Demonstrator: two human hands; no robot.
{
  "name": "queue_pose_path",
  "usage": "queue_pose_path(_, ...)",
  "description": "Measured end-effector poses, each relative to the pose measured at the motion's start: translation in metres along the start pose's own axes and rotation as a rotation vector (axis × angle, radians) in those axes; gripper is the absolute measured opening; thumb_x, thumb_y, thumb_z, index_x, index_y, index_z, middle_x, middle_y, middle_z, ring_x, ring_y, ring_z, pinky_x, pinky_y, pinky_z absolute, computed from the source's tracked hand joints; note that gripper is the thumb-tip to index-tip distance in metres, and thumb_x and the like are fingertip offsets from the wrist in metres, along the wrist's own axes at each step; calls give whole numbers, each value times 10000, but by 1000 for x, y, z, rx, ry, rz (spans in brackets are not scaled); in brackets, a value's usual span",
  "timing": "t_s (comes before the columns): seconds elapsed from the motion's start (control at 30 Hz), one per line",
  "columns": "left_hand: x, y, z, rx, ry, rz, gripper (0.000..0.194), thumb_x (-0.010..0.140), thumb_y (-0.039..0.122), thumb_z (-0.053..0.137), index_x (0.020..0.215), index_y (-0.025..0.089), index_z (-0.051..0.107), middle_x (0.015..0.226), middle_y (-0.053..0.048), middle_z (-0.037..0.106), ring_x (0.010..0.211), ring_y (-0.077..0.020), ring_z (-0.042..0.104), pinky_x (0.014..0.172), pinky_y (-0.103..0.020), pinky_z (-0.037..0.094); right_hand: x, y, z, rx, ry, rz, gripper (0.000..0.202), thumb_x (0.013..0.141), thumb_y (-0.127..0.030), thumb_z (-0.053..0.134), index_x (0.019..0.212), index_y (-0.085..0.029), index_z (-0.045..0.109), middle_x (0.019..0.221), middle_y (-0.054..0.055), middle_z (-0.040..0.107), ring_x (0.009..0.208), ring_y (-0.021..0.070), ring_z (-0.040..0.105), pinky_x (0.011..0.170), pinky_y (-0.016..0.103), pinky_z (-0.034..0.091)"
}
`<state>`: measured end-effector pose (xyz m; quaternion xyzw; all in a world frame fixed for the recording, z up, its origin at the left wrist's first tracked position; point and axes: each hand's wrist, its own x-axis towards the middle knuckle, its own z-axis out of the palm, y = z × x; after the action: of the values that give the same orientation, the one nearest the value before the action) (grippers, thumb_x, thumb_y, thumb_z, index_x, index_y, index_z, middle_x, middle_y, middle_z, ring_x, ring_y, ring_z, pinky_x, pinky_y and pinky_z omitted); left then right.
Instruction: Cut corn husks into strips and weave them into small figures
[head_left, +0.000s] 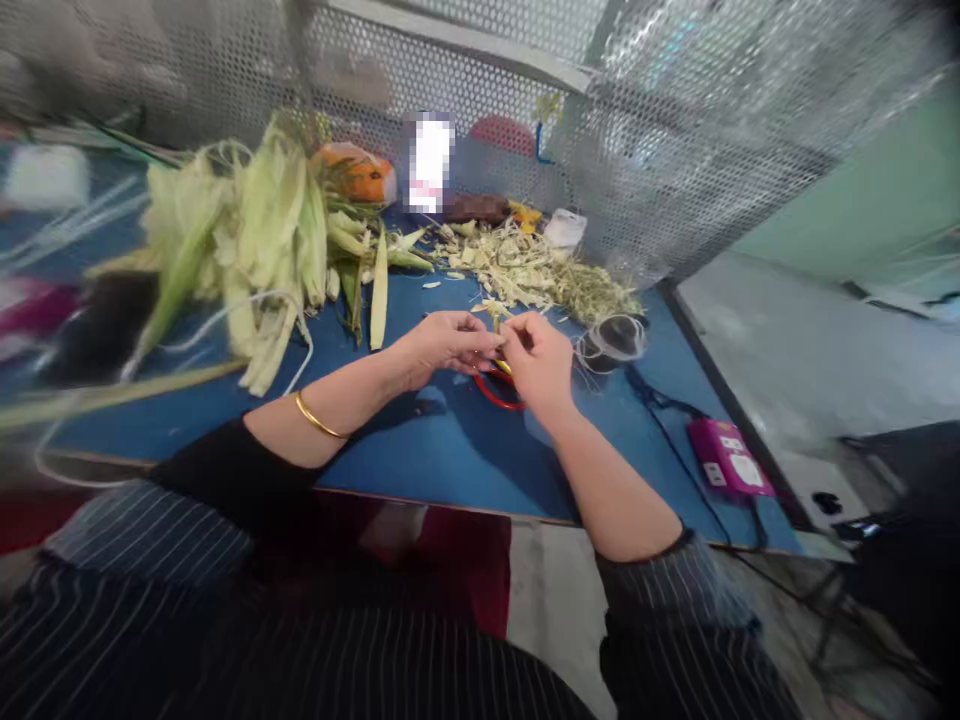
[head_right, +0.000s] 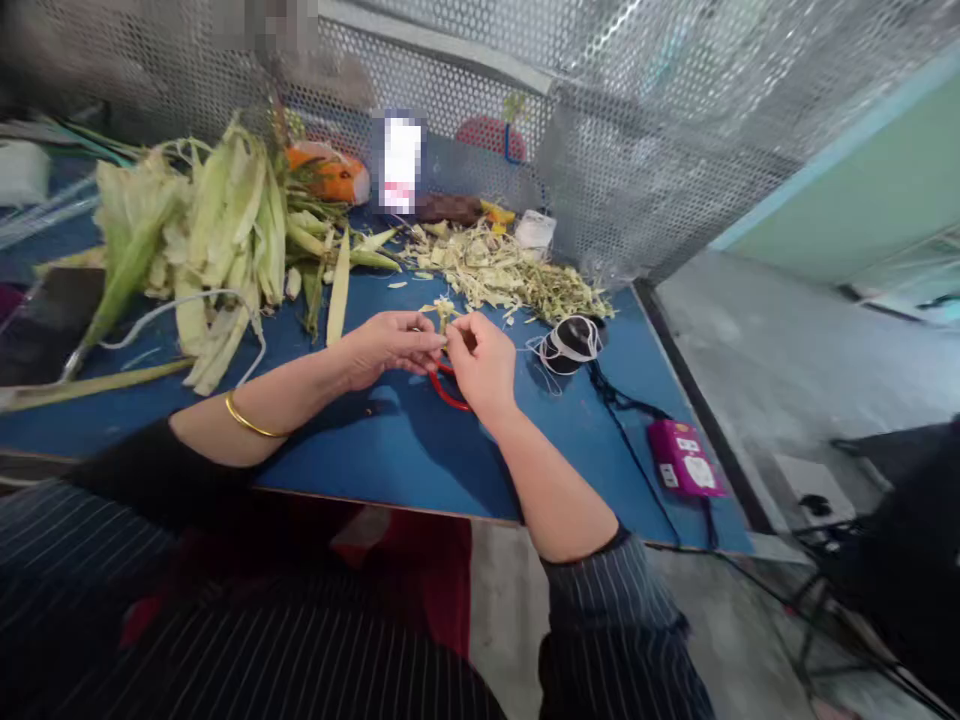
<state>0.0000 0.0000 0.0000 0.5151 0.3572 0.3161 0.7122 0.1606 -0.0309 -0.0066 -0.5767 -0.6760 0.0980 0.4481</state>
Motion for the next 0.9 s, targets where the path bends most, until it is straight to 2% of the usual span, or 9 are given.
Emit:
queue_pose_path(0.17,-2,1,6,-38,19,-38,188,722,223,739,764,147,572,701,-5,657,600,-82,604,634,-251,488,-3,2,0,-31,-1,-43,142,833,-256,524,706,-197,550,647,-23,572,612,119,505,637,264,385)
queue_pose_path(0.4,3,1,-4,-154,110,-74,126,720,165,743,803,140,652,683,6,639,562,-67,574,615,-238,502,-1,-2,-4,66,48,70,154,847,-297,538,729,-202,565,628,-21,582,596,131,542,629,280,420)
queue_pose_path(0.57,3,2,0,-154,149,-84,83,735,96,713,810,120,687,638,5,625,538,-63,559,603,-237,504,1,-1,-2,250,1,188,148,829,-294,568,716,-200,587,579,-30,580,540,128,566,622,289,458)
queue_pose_path(0.77,1,2,4,-106,162,-81,36,741,92,695,766,117,688,626,-1,631,518,-60,550,596,-240,491,2,-1,0,533,-72,285,172,812,-350,604,747,-194,635,639,-21,604,527,108,548,591,279,469)
queue_pose_path(0.9,2,0,5,-18,158,-28,37,747,77,671,761,108,684,608,1,623,503,-53,537,585,-231,474,1,-2,0,619,-131,382,169,731,-351,697,762,-193,646,616,-39,586,515,87,503,576,256,444)
